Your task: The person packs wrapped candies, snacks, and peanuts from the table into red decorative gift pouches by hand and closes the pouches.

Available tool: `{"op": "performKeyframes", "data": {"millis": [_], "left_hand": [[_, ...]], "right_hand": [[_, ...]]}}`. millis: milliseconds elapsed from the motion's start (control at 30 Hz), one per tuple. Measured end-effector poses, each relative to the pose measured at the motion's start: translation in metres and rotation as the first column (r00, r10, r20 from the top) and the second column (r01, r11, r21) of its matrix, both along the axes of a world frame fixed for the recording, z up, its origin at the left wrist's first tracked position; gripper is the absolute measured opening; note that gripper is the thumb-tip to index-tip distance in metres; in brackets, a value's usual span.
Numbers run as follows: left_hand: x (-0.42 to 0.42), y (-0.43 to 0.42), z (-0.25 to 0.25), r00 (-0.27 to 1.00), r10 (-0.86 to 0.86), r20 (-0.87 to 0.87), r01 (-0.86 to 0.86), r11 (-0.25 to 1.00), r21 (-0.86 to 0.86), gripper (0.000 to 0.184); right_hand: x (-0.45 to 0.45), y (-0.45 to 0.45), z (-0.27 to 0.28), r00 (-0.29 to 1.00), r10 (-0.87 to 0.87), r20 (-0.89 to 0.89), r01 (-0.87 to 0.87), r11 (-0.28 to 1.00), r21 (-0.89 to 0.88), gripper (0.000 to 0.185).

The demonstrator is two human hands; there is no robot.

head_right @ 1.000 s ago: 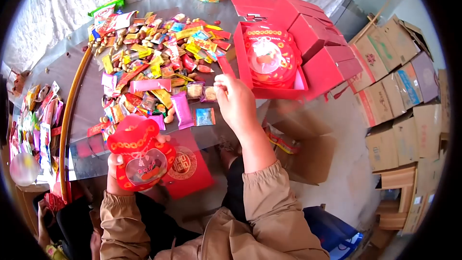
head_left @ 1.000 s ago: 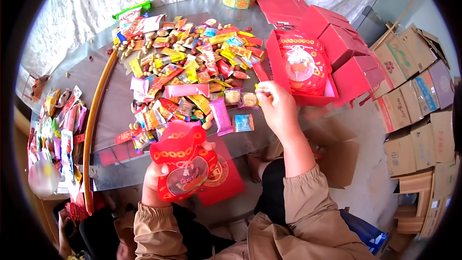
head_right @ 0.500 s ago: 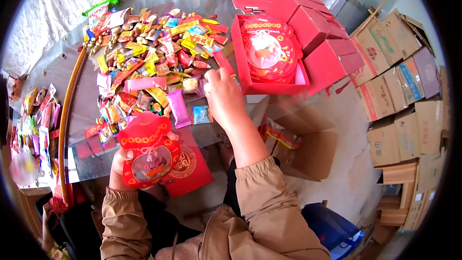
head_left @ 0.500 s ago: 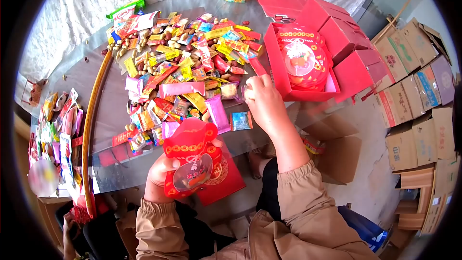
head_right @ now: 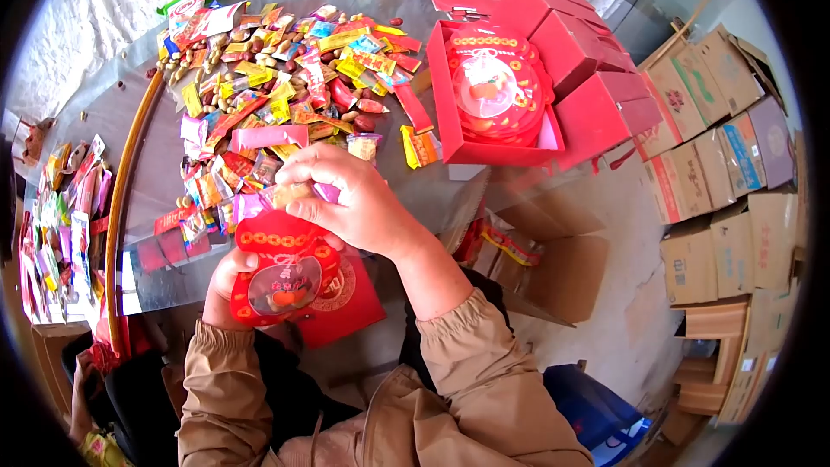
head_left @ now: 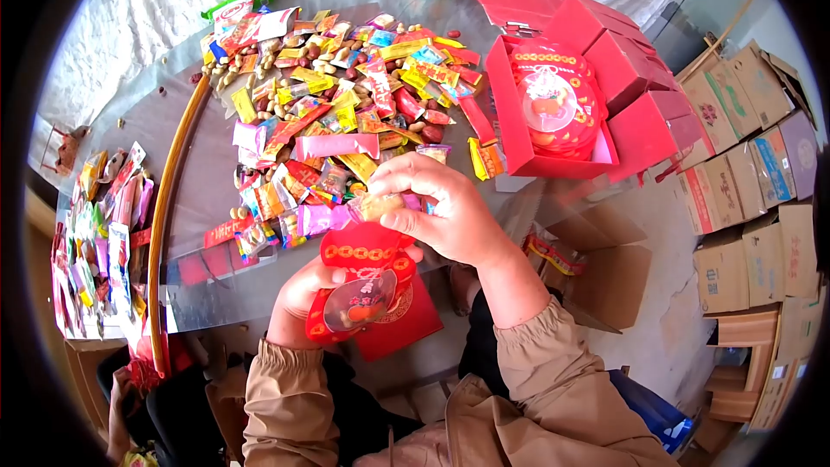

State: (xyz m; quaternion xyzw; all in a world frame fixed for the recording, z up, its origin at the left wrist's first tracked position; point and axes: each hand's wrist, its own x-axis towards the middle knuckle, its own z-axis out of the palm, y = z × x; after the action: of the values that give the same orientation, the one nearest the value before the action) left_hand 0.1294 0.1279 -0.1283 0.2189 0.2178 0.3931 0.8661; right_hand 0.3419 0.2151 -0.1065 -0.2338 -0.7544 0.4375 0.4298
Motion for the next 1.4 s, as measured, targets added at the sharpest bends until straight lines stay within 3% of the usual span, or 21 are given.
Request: {"op": "performKeyframes", "data": {"millis": [167, 267, 400, 567, 667, 700, 800, 900, 967, 1000, 1033, 1133, 1167, 1300, 1400], "left_hand": [[0.001, -0.005, 0.006, 0.998, 0.054, 0.011, -0.054, 0.998, -0.044, 0.084], [0.006, -0.003, 0.002, 0.989, 0.075, 0.130, -0.071, 0.997, -0.039, 0.085], [0.006, 0.000, -0.002, 0.968, 0.121, 0.218, -0.117, 0.993, -0.032, 0.084], [-0.005, -0.008, -0.020, 0.967, 0.234, 0.098, -0.215, 0.961, -0.177, 0.071], [-0.006, -0.008, -0.020, 0.969, 0.222, 0.113, -0.200, 0.963, -0.179, 0.070], [-0.007, -0.007, -0.020, 0.969, 0.222, 0.112, -0.203, 0.966, -0.159, 0.070], [-0.004, -0.009, -0.010, 0.956, 0.269, 0.114, -0.240, 0.945, -0.222, 0.071], [-0.003, -0.003, -0.016, 0.932, 0.338, 0.133, -0.327, 0.940, -0.102, 0.074], [0.002, 0.006, -0.015, 0.896, 0.395, 0.203, -0.404, 0.915, 0.007, 0.079], [0.001, 0.011, -0.014, 0.878, 0.462, 0.125, -0.468, 0.883, 0.025, 0.088], [0.001, 0.015, -0.012, 0.870, 0.447, 0.209, -0.466, 0.883, 0.050, 0.086], [0.003, 0.025, -0.002, 0.833, 0.431, 0.346, -0.497, 0.858, 0.128, 0.088], [0.003, 0.026, -0.001, 0.827, 0.425, 0.367, -0.496, 0.859, 0.124, 0.088], [0.001, 0.026, -0.005, 0.829, 0.424, 0.365, -0.496, 0.859, 0.128, 0.087], [0.001, 0.024, -0.003, 0.820, 0.437, 0.369, -0.509, 0.852, 0.123, 0.086]], "right_hand": [[0.001, 0.002, -0.007, 0.998, 0.057, 0.005, -0.056, 0.997, -0.047, 0.015], [-0.002, 0.001, -0.007, 0.998, -0.059, -0.025, 0.059, 0.998, 0.026, 0.013], [0.006, 0.001, -0.002, 0.982, -0.080, 0.169, 0.081, 0.997, -0.002, 0.024], [-0.010, -0.007, -0.006, 0.982, 0.076, 0.172, -0.075, 0.997, -0.010, 0.040], [-0.010, -0.006, -0.008, 0.989, 0.042, 0.144, -0.042, 0.999, 0.002, 0.041], [-0.010, -0.005, -0.008, 0.998, 0.047, 0.052, -0.044, 0.997, -0.057, 0.041], [-0.002, -0.007, 0.008, 0.984, -0.017, 0.179, 0.025, 0.999, -0.041, 0.040], [-0.008, -0.003, -0.004, 0.988, -0.125, 0.093, 0.108, 0.980, 0.166, 0.039], [-0.015, -0.002, -0.013, 0.980, -0.185, -0.071, 0.189, 0.980, 0.054, 0.038], [-0.020, -0.003, -0.015, 0.964, -0.219, -0.149, 0.221, 0.975, -0.007, 0.038], [-0.025, -0.005, -0.015, 0.941, -0.270, -0.204, 0.270, 0.962, -0.031, 0.030], [-0.021, -0.005, -0.004, 0.965, -0.246, 0.088, 0.190, 0.893, 0.407, 0.021], [-0.028, -0.011, -0.003, 0.965, -0.245, 0.092, 0.187, 0.890, 0.416, 0.016], [-0.044, -0.027, -0.007, 0.917, -0.307, 0.256, 0.171, 0.881, 0.442, 0.027], [-0.050, -0.030, -0.010, 0.944, -0.256, 0.209, 0.170, 0.919, 0.356, 0.024]]}}
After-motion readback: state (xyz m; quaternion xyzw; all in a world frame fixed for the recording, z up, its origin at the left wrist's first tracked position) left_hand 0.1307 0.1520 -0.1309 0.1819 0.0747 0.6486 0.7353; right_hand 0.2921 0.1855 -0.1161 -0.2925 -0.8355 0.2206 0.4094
